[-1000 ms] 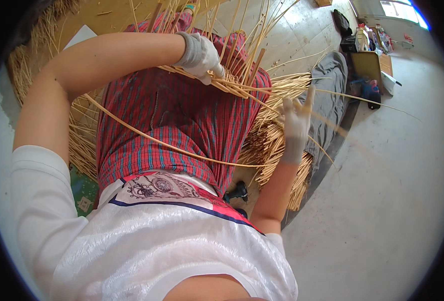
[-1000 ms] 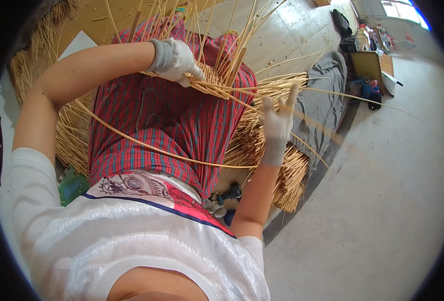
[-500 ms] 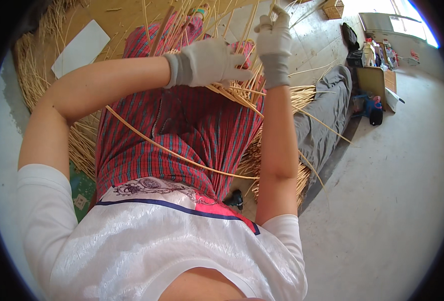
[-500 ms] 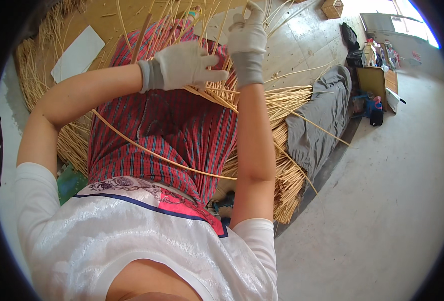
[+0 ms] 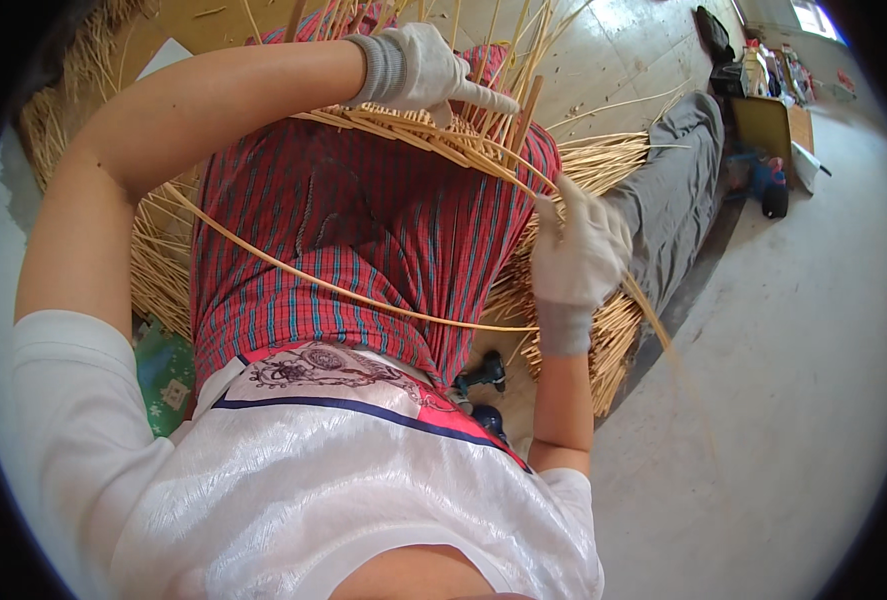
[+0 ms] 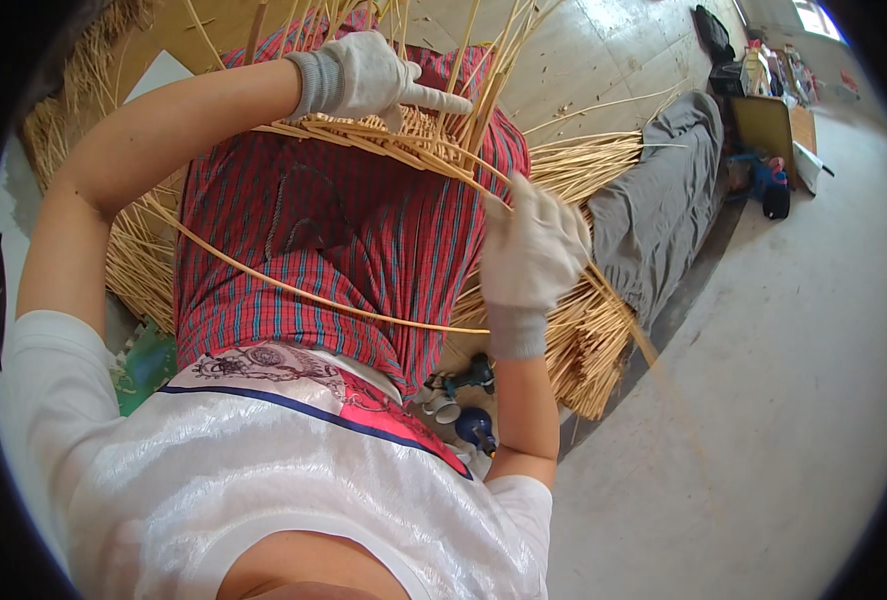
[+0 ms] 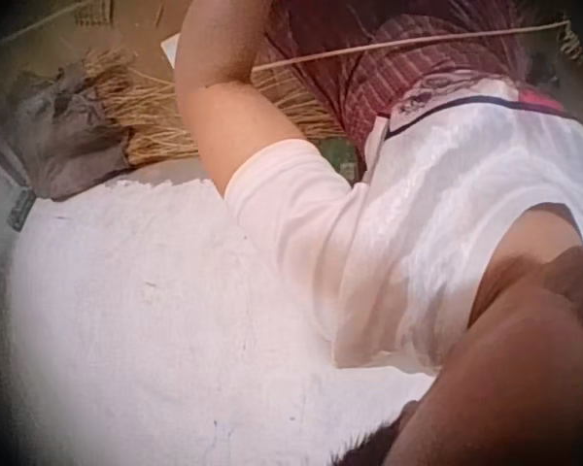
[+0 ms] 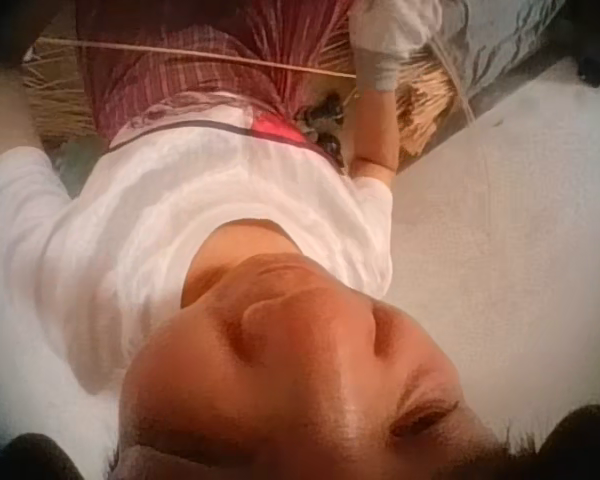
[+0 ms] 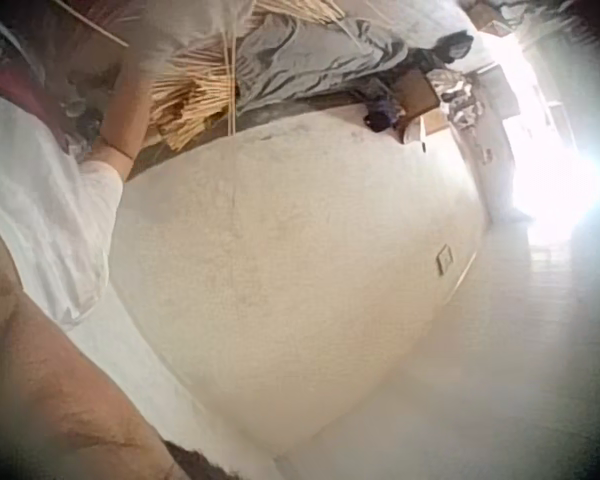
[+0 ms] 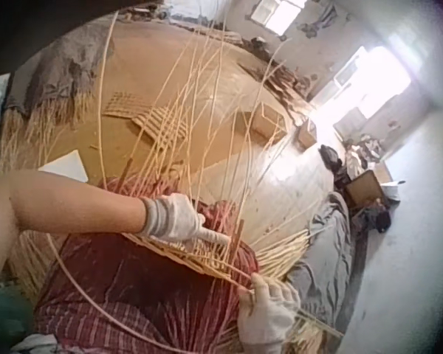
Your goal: Weaving a wicker or straw basket by hand.
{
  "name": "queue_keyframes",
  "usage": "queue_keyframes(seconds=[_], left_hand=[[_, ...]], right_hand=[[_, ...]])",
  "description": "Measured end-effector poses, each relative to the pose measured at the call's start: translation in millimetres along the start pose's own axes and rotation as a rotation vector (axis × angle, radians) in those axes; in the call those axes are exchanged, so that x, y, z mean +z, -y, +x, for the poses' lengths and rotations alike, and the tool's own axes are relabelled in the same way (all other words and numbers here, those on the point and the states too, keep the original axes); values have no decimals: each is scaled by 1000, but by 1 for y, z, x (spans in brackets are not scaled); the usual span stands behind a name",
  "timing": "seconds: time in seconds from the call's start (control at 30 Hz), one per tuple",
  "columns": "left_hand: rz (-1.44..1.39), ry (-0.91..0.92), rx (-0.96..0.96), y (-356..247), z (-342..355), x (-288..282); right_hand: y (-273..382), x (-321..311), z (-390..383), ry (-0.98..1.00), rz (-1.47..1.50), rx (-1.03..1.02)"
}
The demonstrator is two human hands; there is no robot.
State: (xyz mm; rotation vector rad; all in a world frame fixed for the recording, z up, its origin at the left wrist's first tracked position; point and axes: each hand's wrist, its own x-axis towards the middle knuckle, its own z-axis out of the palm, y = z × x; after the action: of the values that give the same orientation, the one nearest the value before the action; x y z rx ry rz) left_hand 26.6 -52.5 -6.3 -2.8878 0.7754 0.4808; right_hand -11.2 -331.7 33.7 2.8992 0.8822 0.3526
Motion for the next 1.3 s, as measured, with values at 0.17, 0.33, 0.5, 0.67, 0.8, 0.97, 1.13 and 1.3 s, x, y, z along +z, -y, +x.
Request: queue_keyframes(seconds=[0.17, 0.33, 0.5, 0.67, 0.8, 0.97, 1.13, 1.3], left_hand=[[14, 114, -74, -4, 6, -11], [-67, 190, -168, -8, 10, -16], [-221, 167, -193, -4, 11, -17], [-202, 105, -148, -3, 6, -17], [-178, 118, -197, -4, 1, -20], [-189, 113, -100, 0, -4, -19], [-160, 213, -10, -12, 0, -21], [-73, 357, 114, -25, -2, -28]], right_hand=[[38, 66, 23, -298, 77, -256], [45, 111, 18, -388, 39, -206], [63, 68, 11, -156, 119, -115], [184, -3, -18, 574, 1087, -381], [197, -8, -16, 832, 1132, -347], [71, -11, -43, 224, 670, -59], [34, -3, -66, 312, 718, 97], [33, 14, -66, 267, 873, 140]])
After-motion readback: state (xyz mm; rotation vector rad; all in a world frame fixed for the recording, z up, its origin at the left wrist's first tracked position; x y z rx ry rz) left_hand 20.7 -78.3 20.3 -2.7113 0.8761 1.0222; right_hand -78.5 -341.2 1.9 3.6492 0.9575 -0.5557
